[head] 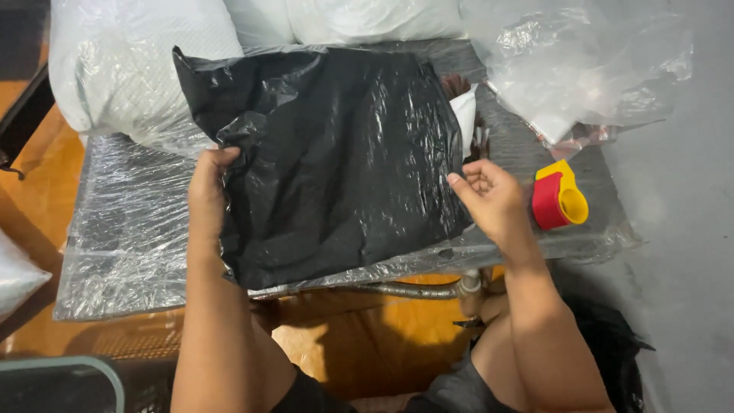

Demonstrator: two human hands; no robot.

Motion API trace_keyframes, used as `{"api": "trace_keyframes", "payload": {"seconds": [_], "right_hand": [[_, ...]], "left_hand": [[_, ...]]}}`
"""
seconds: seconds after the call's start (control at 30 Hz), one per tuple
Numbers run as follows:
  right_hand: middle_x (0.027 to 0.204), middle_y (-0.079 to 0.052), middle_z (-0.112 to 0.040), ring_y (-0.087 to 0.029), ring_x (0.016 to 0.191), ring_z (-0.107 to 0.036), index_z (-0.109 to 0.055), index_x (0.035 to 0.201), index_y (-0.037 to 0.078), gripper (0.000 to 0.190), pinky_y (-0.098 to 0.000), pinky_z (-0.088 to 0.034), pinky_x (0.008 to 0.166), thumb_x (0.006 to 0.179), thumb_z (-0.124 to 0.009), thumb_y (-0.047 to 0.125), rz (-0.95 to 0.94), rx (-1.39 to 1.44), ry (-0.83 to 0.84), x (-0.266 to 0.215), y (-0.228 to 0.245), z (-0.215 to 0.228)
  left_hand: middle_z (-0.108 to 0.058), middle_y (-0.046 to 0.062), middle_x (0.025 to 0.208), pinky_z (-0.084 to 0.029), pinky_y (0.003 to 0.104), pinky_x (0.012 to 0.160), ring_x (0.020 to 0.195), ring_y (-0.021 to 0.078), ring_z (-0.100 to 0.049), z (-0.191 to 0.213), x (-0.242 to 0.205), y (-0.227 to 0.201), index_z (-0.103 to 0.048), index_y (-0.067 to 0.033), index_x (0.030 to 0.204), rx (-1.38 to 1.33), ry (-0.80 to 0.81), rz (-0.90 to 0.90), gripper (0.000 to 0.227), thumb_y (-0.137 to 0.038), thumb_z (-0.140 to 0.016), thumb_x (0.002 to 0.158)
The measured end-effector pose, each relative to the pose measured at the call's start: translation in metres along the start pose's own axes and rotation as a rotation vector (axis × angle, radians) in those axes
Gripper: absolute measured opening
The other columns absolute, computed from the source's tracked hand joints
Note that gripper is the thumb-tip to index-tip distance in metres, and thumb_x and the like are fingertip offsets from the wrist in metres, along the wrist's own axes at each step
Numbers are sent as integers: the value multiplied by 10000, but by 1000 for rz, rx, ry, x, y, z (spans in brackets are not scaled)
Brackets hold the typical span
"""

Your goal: Folding a white padded item, sealing it with adhesive tape using a dispenser, and placing it inside a black plastic shipping bag.

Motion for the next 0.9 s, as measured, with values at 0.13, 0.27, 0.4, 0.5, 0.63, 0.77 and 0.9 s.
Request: {"api": "trace_keyframes", "payload": {"seconds": [0.13, 0.27, 0.4, 0.5, 0.63, 0.77, 0.9], "right_hand": [[874, -44, -653, -90, 773, -691, -630, 1148, 56, 214, -209, -571, 680, 1004, -765, 140, 65, 199, -122, -8, 21, 13], [950, -56, -662, -84, 862, -638, -564, 1204, 67, 175, -203, -497, 770, 1055, -643, 113, 113, 314, -185, -23, 55, 12], [1088, -69, -662, -160, 1038, -637, -572, 1230, 69, 282, -254, -518, 939, 992, -670, 187, 102, 298, -83, -38, 79, -17], [988, -38, -603, -116, 894, -588, -575, 1217, 61, 270, -219, -510, 792, 998, -668, 189, 159, 239, -57, -55, 90, -32], [821, 4, -656, -60, 677, -598, -574, 1142, 94, 181, -186, -487, 611, 999, -671, 150, 188, 350, 54, -74, 94, -51], [660, 84, -348, -14, 573, -340, -513, 1076, 101, 157, -198, -277, 531, 1009, -642, 162, 212, 365, 139, -81, 99, -60], [537, -38, -568, -72, 469, -494, -526, 1009, 61, 175, -177, -352, 450, 978, -689, 117, 205, 485, 157, -74, 76, -66]], "left_hand": [[-714, 30, 1116, -605, 326, 868, 993, 150, -694, -4, 8, -49, -666, -143, 1185, -166, -135, 342, 256, -272, -656, 964], [-576, 211, 1264, -511, 386, 886, 1126, 308, -611, 8, 0, -140, -495, 14, 1289, 269, -194, -172, 264, -124, -621, 1102], [-614, 168, 1067, -487, 330, 817, 936, 249, -573, -39, -25, -185, -584, 25, 1137, 498, -152, -471, 76, -29, -556, 1092], [-671, 64, 968, -529, 318, 738, 862, 177, -646, -115, -42, -184, -637, -67, 1095, 434, 297, -183, 344, -386, -603, 969], [-660, 87, 1017, -513, 385, 738, 901, 241, -659, -152, -63, -179, -612, -39, 1151, 519, 441, -193, 672, -622, -696, 826], [-651, 48, 967, -520, 373, 702, 851, 199, -680, -152, -60, -156, -579, -70, 1172, 489, 403, -74, 516, -495, -695, 904], [-720, 89, 817, -567, 436, 672, 735, 307, -738, -148, -56, -137, -710, -77, 988, 435, 320, -105, 163, -212, -748, 905]]}}
Point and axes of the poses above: each hand's wrist, its own x-axis towards the middle knuckle, its own z-axis out of the back of the hand, y = z × x, the point moved 10 cm from there along x, towards the middle knuckle
